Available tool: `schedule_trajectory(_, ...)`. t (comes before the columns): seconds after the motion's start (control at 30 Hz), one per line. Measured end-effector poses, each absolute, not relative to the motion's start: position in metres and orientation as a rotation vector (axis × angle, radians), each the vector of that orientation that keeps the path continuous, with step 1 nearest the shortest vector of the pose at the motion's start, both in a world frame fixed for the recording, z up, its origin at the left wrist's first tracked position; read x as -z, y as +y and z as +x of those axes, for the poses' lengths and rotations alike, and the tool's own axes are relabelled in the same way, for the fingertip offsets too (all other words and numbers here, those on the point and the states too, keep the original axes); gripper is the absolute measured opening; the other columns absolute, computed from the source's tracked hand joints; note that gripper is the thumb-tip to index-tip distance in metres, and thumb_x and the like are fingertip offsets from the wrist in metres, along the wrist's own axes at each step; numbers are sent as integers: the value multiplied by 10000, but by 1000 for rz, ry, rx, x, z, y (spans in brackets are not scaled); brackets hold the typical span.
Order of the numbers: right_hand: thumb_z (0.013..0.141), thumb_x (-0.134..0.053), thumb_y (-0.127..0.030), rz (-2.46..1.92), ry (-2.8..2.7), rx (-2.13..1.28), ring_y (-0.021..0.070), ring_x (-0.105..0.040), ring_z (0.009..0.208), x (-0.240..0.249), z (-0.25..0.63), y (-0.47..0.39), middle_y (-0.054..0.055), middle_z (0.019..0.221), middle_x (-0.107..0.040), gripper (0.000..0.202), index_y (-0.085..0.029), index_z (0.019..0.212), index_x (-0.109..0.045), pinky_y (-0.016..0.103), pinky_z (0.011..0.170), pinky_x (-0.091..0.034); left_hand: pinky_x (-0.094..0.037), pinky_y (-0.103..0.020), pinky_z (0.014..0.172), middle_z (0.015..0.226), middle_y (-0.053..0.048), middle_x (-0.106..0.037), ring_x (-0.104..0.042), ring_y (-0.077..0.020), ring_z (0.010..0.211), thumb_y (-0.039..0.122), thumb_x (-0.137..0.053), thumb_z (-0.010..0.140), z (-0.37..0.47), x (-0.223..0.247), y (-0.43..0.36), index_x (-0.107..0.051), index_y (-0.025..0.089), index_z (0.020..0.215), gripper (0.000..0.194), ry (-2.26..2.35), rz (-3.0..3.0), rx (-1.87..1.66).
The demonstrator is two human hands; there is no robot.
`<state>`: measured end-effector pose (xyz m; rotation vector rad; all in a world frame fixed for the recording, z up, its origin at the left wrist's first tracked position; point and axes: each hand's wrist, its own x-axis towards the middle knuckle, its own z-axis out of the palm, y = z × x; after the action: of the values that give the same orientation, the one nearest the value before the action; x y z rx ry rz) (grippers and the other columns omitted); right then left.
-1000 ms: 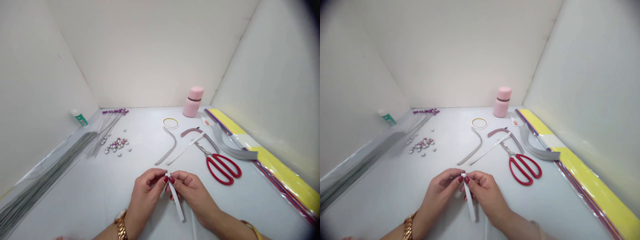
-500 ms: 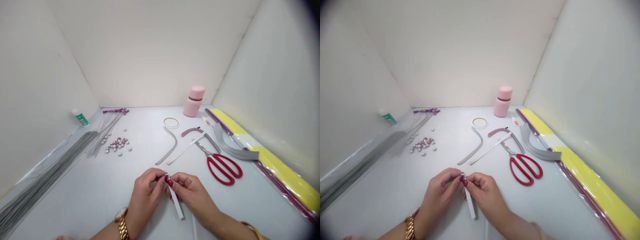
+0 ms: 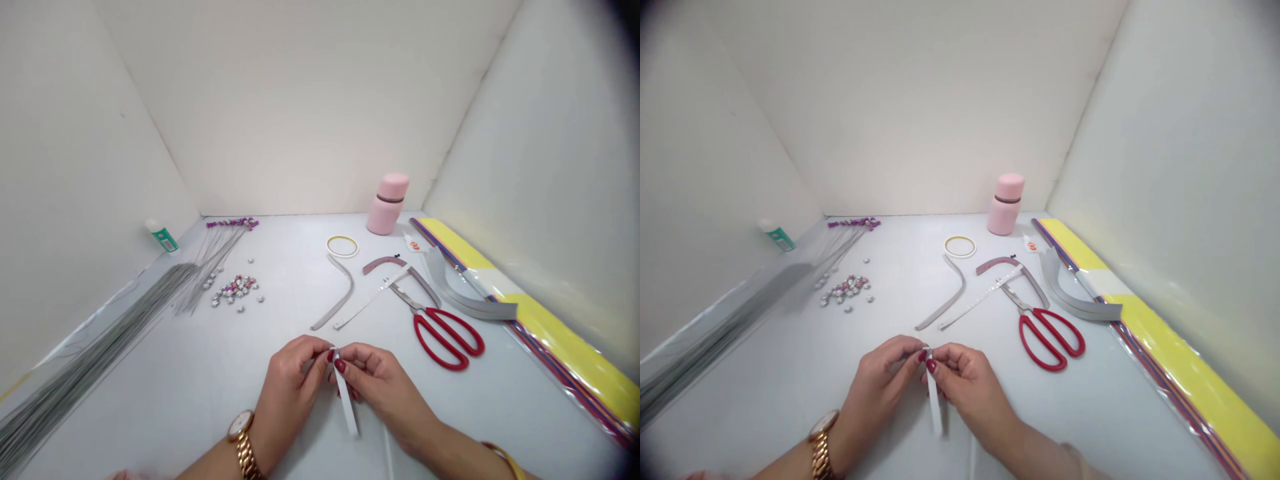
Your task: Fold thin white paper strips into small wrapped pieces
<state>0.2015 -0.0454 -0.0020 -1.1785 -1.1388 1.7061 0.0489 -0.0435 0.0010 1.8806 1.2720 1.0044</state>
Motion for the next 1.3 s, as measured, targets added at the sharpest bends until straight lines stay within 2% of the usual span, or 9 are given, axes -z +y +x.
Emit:
schedule_trajectory(0.23, 766, -581, -331, -1211, -1150, -1702, 82, -477, 511, 1, 201, -43, -2, 613, -585, 213, -128, 706, -603, 191, 489, -338, -465, -241, 698, 793, -36, -660, -606, -144, 741, 171, -445, 843, 50, 4, -41, -595, 170, 813, 152, 1281, 1724, -946)
schedule_trajectory(0.4, 786, -558, -329, -1219, -1192, -1683, 75, -435, 501, 3, 202, -44, -2, 611, -577, 227, -123, 701, -602, 195, 484, -315, -463, -247, 672, 757, -28, -644, -590, -140, 711, 120, -465, 822, 48, 4, -42, -600, 174, 827, 145, 1288, 1971, -991)
schedule_trajectory(0.57, 777, -571, -356, -1191, -1180, -1643, 73, -417, 488, 2, 202, -44, -30, 528, -524, 253, -122, 695, -622, 194, 486, -308, -478, -264, 682, 813, -59, -651, -584, -156, 749, 102, -476, 817, 48, 3, -43, -611, 167, 869, 159, 1212, 2248, -1098)
schedule_trajectory(0.77, 762, -585, -365, -1164, -1091, -1670, 73, -431, 476, -3, 201, -43, -32, 506, -531, 248, -125, 762, -650, 184, 474, -312, -476, -271, 772, 937, -76, -638, -583, -160, 858, 105, -479, 812, 47, 1, -42, -618, 172, 952, 209, 1152, 2108, -1043)
schedule_trajectory(0.93, 736, -617, -360, -1165, -1096, -1692, 74, -429, 467, -3, 200, -42, -29, 497, -539, 236, -129, 758, -660, 186, 467, -303, -487, -252, 701, 834, -57, -632, -592, -144, 766, 190, -472, 836, 47, -1, -37, -631, 168, 855, 161, 1135, 1731, -1016)
schedule_trajectory(1.1, 723, -615, -415, -1180, -1108, -1677, 74, -417, 456, 2, 201, -42, -25, 504, -541, 289, -129, 701, -652, 192, 462, -300, -476, -262, 688, 791, -59, -617, -583, -153, 743, 195, -528, 797, 48, -1, -38, -645, 156, 796, 124, 1118, 1656, -1021)
schedule_trajectory(1.3, 723, -597, -444, -1223, -1144, -1704, 96, -484, 497, 2, 202, -44, 2, 587, -598, 312, -134, 701, -621, 204, 478, -334, -470, -253, 583, 630, -10, -596, -581, -130, 580, 226, -550, 782, 53, 2, -40, -564, 142, 751, 91, 1065, 1223, -1019)
